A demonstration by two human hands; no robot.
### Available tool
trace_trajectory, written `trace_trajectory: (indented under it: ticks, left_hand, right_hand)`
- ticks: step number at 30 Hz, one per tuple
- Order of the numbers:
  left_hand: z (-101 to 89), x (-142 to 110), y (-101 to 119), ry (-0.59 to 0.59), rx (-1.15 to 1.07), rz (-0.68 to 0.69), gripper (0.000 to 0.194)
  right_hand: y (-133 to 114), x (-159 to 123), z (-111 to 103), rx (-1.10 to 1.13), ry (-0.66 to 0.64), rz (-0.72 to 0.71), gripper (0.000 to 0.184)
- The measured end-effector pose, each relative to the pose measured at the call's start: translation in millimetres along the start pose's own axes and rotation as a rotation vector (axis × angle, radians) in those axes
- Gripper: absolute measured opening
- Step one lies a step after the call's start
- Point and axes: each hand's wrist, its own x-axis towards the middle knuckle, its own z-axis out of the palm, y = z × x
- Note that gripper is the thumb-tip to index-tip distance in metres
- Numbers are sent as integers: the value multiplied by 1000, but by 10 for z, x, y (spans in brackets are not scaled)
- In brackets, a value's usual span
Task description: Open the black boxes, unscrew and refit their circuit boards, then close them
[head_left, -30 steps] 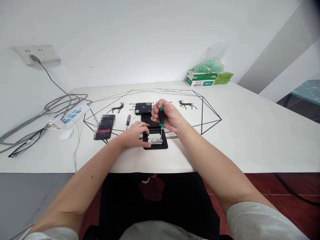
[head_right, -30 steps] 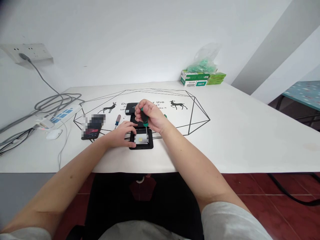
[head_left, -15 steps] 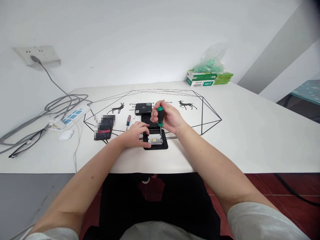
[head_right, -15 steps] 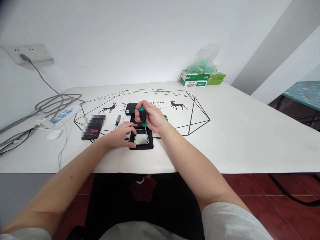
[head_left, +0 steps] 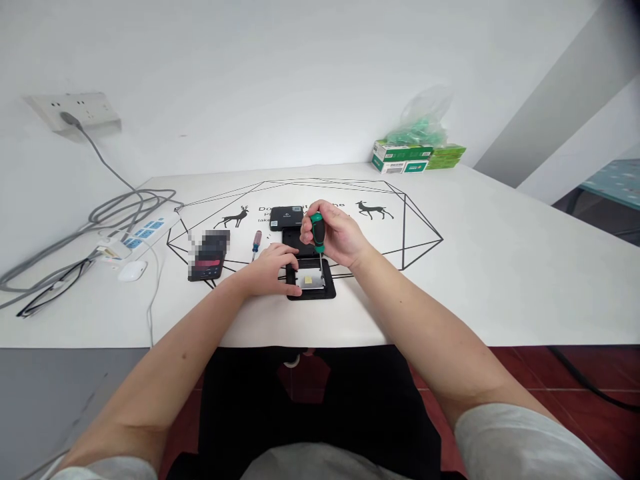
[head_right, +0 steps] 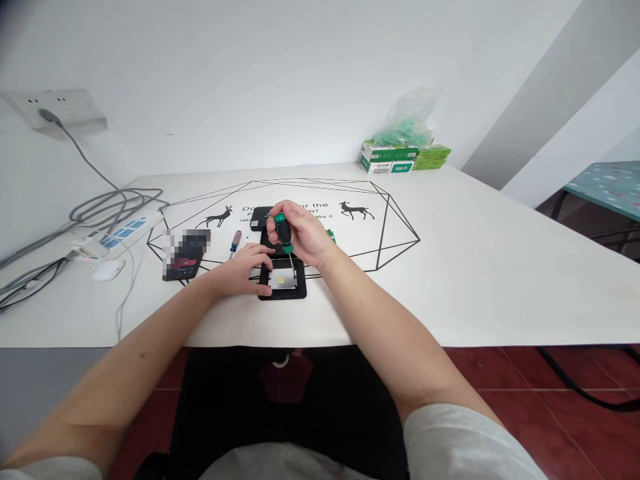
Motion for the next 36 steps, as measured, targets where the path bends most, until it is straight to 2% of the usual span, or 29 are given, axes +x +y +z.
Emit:
trace_trajectory:
  ticks: [4,7,17,20,23,29,36]
  left_hand:
    - [-4,-7,-3,1,-2,3,50]
    - [-9,-11,5,4,-1,5,49]
    - [-13,-2,13,4,13,7,49]
    - [-19,-2,21,4,3,8,49]
    - [-16,-6,21,9,8,12,49]
    - [-13,-10,17,6,8,7,49]
    - [-18,-5,15,-1,3,5,49]
  right_hand:
    - [5,5,-8,14,30,-53,53]
    - [6,-2,-25,-28,42,-81,49]
    - [-24,2,7,-3,14,29,42]
    - [-17,15,12,10,31,40,51]
    - [-12,14,25,22,32,-8,60]
    - [-25,-15,42,-29,59,-91,50]
    - [-22,12,27,-15,58,-33,50]
